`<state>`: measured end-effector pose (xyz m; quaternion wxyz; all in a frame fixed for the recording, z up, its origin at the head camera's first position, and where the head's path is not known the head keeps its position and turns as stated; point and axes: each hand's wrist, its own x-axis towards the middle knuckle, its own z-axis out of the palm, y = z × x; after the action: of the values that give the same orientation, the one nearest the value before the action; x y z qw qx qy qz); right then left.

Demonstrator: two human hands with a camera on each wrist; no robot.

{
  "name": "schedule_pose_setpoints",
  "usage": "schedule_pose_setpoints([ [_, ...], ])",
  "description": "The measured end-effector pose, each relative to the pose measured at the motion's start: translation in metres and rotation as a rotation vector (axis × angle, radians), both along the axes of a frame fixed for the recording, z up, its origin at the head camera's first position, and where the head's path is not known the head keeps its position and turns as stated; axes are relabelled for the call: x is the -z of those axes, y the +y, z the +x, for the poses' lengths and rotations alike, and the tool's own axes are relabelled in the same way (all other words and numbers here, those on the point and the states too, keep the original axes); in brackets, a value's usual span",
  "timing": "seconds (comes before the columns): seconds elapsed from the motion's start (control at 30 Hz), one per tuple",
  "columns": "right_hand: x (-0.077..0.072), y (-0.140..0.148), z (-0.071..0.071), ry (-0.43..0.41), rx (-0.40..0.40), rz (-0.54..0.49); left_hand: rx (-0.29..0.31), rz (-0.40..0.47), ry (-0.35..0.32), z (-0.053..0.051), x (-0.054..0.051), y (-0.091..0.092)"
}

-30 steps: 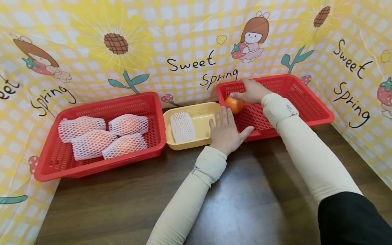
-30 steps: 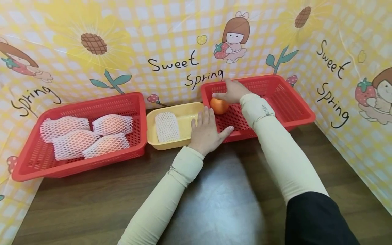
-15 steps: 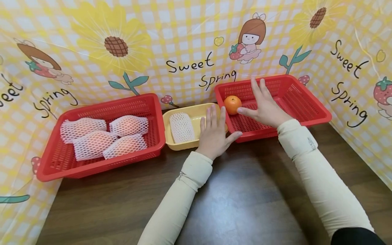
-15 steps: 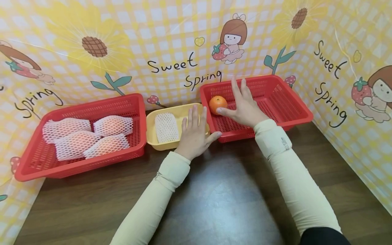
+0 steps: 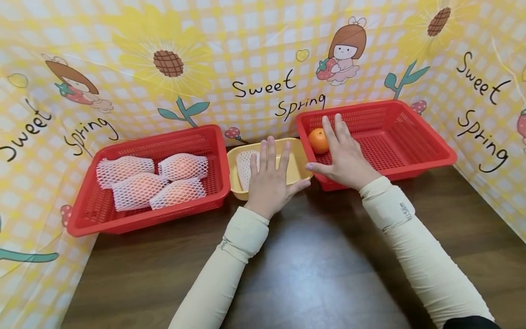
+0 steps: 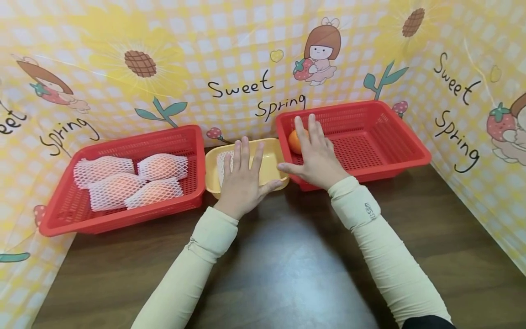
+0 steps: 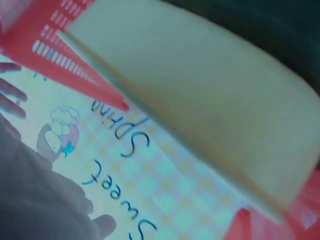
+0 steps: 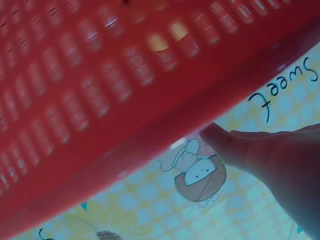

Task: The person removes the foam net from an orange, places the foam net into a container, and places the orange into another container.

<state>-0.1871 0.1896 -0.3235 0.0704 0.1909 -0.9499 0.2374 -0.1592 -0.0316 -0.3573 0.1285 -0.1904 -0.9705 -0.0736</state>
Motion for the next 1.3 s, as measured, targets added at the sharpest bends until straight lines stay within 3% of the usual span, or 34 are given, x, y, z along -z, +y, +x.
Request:
schedule_pose_setpoints([
  [0.23,0.001,-0.021,0.003,0.025,-0.047,0.009,-0.015,0.008,0.029,0.005,-0.005,-0.034],
  [0.47,0.004,-0.045,0.001,0.047,-0.097,0.009,-0.082,-0.021,-0.022,0.008,-0.007,-0.064],
  [0.8,0.006,-0.089,-0.003,0.081,-0.200,0.020,-0.140,-0.027,-0.035,0.014,-0.015,-0.104],
  [1.3,0.016,-0.164,-0.003,0.010,-0.304,0.097,-0.198,-0.017,-0.048,0.030,-0.012,-0.171],
])
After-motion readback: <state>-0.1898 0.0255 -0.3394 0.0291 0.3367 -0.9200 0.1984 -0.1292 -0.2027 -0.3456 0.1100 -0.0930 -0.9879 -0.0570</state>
